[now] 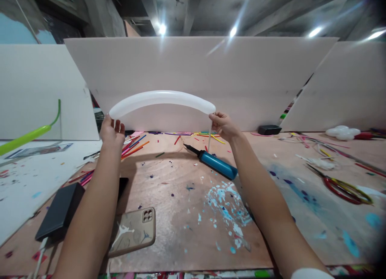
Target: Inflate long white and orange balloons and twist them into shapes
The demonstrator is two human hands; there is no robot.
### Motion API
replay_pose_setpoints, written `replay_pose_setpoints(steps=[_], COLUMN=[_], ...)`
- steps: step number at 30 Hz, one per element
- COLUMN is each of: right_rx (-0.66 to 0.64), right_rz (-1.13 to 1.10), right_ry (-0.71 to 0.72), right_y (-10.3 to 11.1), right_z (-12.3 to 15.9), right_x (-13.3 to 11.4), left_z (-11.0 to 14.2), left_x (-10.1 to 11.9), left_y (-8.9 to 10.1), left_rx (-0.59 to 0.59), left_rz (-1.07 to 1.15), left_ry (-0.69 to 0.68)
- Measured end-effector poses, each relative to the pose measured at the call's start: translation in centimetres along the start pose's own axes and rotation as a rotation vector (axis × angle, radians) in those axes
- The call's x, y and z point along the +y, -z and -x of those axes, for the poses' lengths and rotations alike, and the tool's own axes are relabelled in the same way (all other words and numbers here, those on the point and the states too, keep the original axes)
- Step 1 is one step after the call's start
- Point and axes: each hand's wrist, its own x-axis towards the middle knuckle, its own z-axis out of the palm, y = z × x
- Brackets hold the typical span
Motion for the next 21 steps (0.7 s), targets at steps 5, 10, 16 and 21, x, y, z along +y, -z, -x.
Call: replay_pose_setpoints(steps=[5, 10, 16, 21], right_rx=[-0.003, 0.027, 0.048, 0.058], right_rz=[-0.028, -0.030, -0.041, -0.046], right_ry=[-0.035, -0.050, -0.045, -0.040], right_y=[0.3, 0.3, 0.1, -0.1], right_z=[0.1, 0.3, 0.3, 0.5], right_x=[0.0, -0.3, -0.3, -0.5], left_z=[-0.1, 0.2, 0.7, 1.5], left_x=[-0.5, -0.9, -1.3, -1.4], left_y=[0.0, -0.1, -0.4, -1.0], left_rx=[-0.031, -0.085, -0.150, -0.156], left_rz=[-0.042, -0.097, -0.132, -0.117], left_ry=[0.006, -0.002, 0.035, 0.078])
